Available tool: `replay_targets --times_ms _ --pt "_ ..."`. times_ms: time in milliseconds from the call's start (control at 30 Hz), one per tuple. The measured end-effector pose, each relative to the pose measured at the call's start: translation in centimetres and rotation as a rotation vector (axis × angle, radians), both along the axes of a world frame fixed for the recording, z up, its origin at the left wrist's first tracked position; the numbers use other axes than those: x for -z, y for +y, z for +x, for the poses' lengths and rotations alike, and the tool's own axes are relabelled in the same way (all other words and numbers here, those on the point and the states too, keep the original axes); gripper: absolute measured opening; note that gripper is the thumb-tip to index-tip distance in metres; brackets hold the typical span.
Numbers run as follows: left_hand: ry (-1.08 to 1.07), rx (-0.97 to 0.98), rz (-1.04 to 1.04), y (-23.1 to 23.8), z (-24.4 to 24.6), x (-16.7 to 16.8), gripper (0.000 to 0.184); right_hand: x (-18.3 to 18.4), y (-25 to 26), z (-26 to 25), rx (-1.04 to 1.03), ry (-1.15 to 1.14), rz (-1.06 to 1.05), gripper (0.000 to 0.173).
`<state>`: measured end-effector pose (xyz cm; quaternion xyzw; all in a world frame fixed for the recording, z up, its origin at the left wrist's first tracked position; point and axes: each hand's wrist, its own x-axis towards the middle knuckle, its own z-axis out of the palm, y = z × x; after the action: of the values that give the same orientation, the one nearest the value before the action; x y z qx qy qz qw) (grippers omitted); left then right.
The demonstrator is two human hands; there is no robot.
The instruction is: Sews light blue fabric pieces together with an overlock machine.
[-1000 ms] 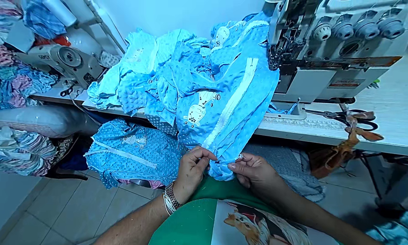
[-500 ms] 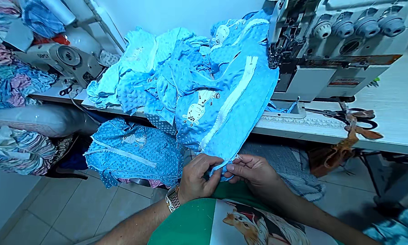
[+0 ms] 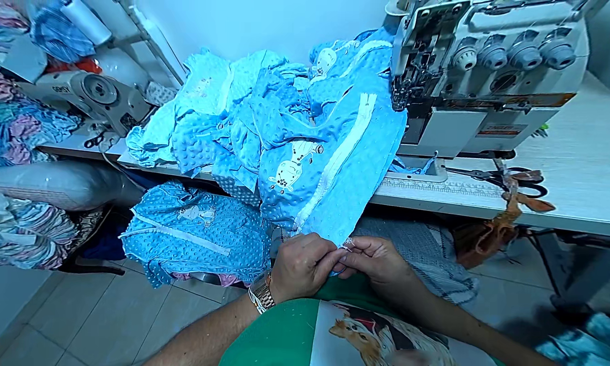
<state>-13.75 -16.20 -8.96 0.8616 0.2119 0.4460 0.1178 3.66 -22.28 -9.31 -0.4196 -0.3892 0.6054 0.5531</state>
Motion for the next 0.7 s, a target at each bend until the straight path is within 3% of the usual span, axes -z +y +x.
replay_targets --times_ms 167,333,500,600,633,700 --pt "0.018 -0.033 0.172 -0.2 0.0 0.3 0.017 0.2 0.0 0.5 -0.042 0.008 0.038 0.026" --pt "0.005 -0.031 0.168 -0.2 0.1 0.4 0.015 0.2 -0.1 0.6 -0.065 0.035 0.078 0.033" --pt "0.010 0.096 0.102 0.3 0.3 0.6 0.023 0.1 0.2 -0.2 0.099 -0.045 0.058 0.024" --pt "-0.125 0.062 -0.204 0.4 -1.3 0.7 0.020 0.1 0.2 0.7 0.108 0.025 0.019 0.022" --pt "-0.147 -0.016 -0.429 0.5 -2.0 0.8 0.025 0.0 0.1 1.2 0.103 0.052 0.007 0.021" --pt "-0.011 -0.083 -1.077 1.5 -3.0 0.2 0.051 -0.5 -0.1 2.2 0.084 0.093 0.009 0.020"
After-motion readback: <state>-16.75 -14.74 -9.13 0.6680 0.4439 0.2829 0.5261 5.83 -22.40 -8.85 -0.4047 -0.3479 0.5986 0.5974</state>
